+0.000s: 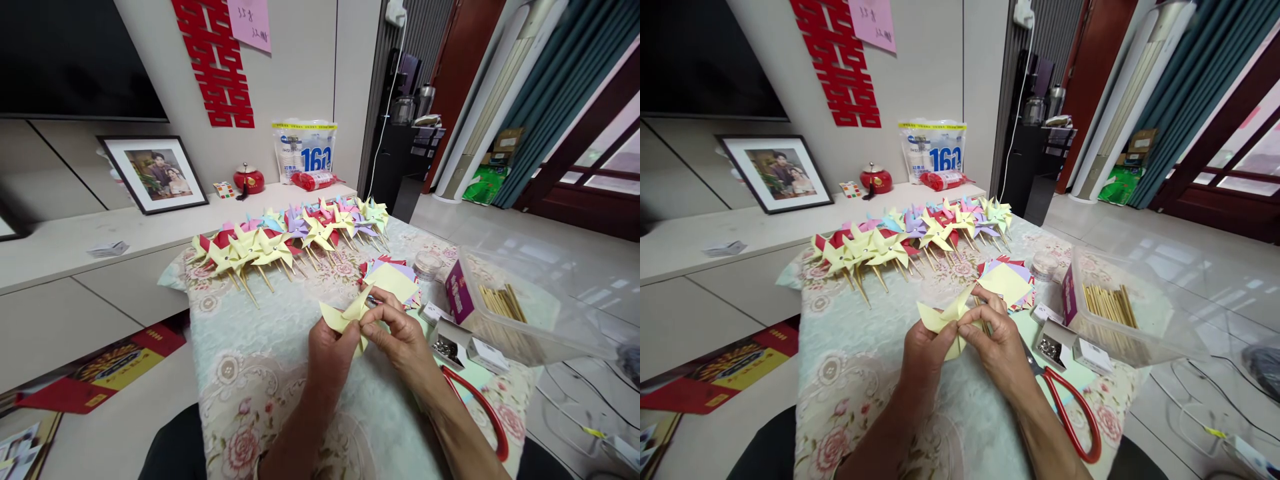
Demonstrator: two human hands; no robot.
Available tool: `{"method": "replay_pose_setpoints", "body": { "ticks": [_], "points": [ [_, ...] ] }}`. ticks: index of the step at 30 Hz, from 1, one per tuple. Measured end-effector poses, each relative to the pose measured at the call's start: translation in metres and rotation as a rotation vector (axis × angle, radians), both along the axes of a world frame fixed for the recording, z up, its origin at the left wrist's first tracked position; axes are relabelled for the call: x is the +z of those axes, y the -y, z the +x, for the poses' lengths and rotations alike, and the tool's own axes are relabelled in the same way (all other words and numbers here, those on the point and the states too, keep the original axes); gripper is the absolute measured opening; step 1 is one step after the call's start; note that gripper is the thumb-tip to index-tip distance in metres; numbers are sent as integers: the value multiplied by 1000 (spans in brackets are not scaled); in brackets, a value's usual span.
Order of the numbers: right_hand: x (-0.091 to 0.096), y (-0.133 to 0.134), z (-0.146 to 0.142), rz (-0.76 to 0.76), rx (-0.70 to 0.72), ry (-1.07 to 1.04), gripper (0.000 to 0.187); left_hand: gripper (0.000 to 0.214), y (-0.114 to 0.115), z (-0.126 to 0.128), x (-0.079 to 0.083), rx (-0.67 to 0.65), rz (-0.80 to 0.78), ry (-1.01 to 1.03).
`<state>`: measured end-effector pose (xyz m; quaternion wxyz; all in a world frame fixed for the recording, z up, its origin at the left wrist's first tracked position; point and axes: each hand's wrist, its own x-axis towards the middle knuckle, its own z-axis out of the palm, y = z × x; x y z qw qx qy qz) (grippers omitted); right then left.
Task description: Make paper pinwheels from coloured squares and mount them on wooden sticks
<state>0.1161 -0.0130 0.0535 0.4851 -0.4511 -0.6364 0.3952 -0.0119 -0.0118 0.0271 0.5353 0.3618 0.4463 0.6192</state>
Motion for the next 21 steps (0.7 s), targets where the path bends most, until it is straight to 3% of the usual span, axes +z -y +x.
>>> {"method": "replay_pose_setpoints", "body": {
  "ticks": [21],
  "points": [
    [-6,-4,5,-37,-4,14,17,18,0,-2,-8,-12,-11,-59]
  ]
}}
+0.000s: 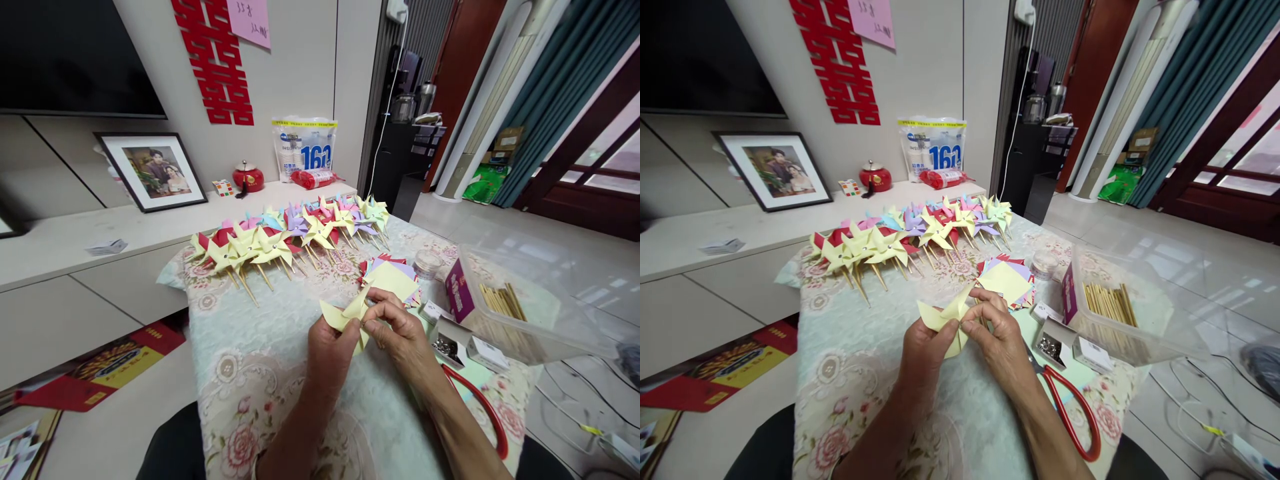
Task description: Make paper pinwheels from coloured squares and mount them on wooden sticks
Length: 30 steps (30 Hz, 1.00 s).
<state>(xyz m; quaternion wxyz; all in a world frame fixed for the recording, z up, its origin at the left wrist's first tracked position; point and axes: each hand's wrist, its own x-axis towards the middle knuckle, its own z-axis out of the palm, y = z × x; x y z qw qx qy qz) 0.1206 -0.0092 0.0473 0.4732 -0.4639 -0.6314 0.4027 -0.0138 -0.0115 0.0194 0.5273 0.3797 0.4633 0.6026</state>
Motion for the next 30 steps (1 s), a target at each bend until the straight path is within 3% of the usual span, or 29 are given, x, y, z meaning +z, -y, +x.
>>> {"method": "replay_pose_setpoints", "body": {
  "ticks": [12,23,30],
  "points": [
    [-2,-1,3,8,8,4,15,20,-2,0,-7,-15,-15,-20],
    [1,-2,4,-89,26,-47,21,16,-1,0,1,-53,-29,-30],
    [-2,-2,4,-114,15,-56,21,18,-1,1,-2,-36,-58,-25]
  ]
}}
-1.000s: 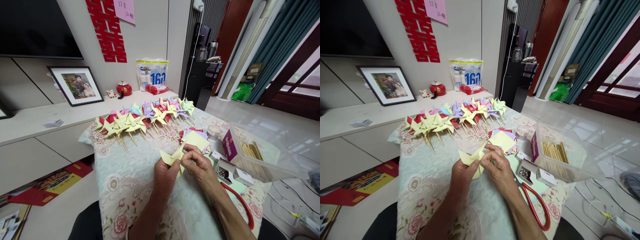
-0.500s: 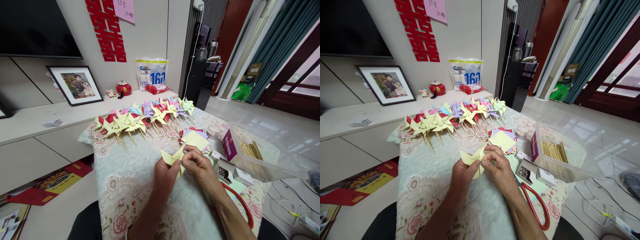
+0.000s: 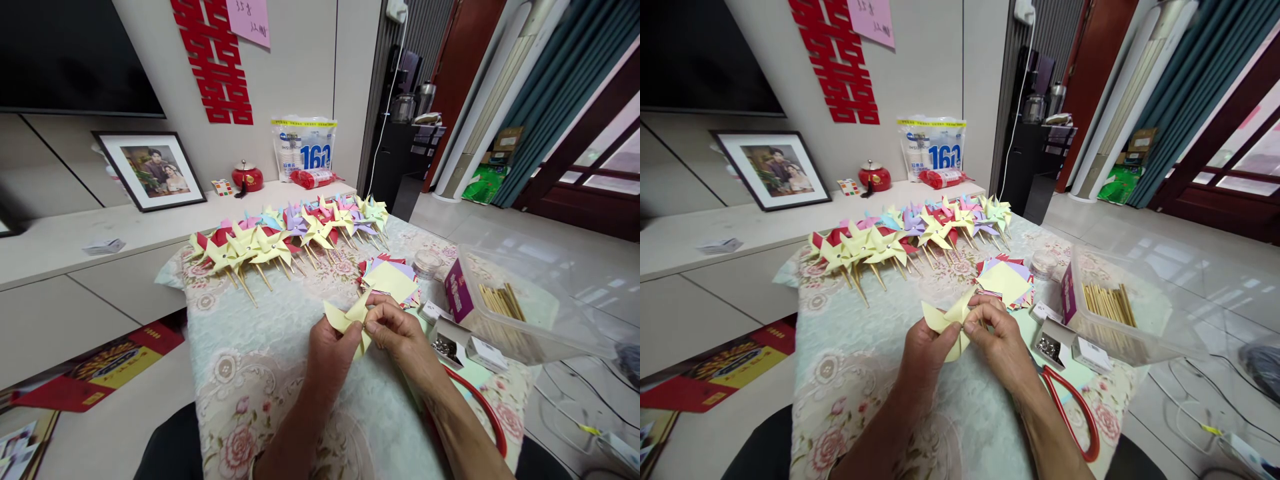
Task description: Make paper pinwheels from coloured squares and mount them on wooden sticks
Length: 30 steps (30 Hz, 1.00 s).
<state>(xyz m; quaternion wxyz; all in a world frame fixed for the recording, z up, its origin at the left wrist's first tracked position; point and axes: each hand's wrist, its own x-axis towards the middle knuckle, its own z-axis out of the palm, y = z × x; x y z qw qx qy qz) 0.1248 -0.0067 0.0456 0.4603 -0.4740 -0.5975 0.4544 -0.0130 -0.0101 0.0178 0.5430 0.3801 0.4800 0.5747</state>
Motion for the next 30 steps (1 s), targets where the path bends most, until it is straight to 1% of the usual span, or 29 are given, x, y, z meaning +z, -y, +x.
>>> {"method": "replay_pose_setpoints", "body": {
  "ticks": [9,15,23,30],
  "points": [
    [-1,1,0,34,-27,19,21,20,-2,2,-1,9,-22,33],
    [-2,1,0,40,-8,32,18,16,-1,1,0,21,-5,-33],
    [-3,0,0,65,26,38,17,14,0,2,0,13,3,-24],
    [-3,1,0,59,17,55,18,12,1,2,2,26,11,-43]
  ]
}}
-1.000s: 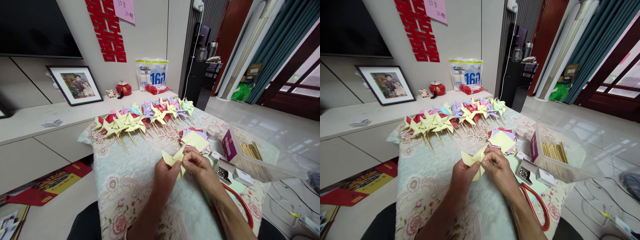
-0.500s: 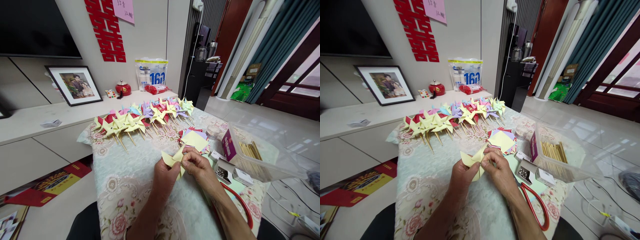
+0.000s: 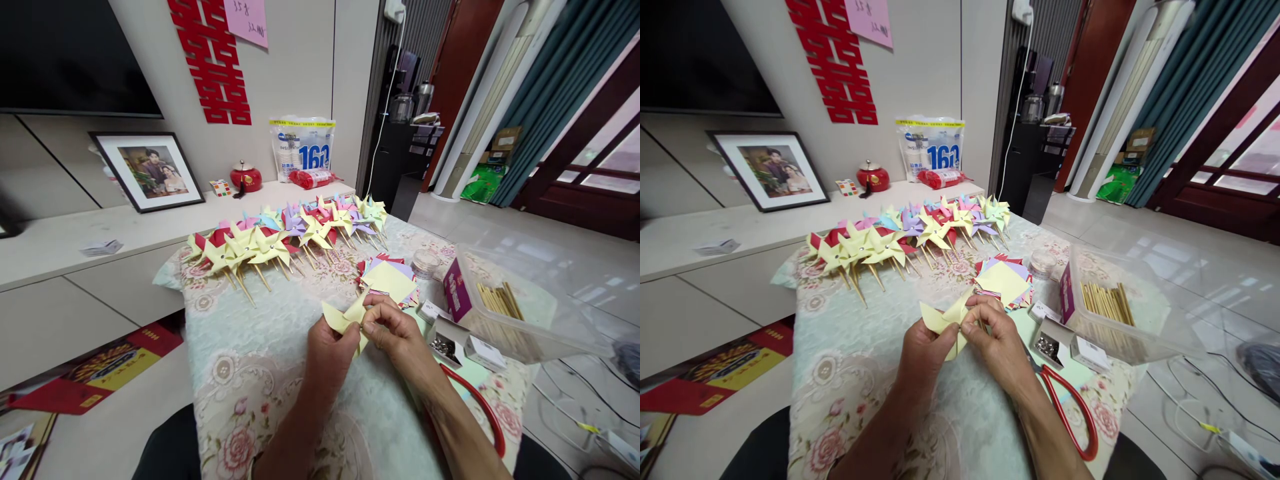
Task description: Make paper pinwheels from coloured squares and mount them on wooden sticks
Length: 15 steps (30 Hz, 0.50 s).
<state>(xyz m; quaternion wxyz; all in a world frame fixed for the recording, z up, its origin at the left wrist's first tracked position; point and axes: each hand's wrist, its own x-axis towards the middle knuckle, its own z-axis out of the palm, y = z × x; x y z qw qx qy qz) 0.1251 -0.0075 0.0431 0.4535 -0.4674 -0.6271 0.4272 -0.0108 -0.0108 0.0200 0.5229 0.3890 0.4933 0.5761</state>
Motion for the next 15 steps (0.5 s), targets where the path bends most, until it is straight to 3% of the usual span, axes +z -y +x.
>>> {"method": "replay_pose_setpoints", "body": {
  "ticks": [15],
  "points": [
    [8,4,-8,51,-70,17,16,12,0,1,1,57,21,-36]
  ]
}}
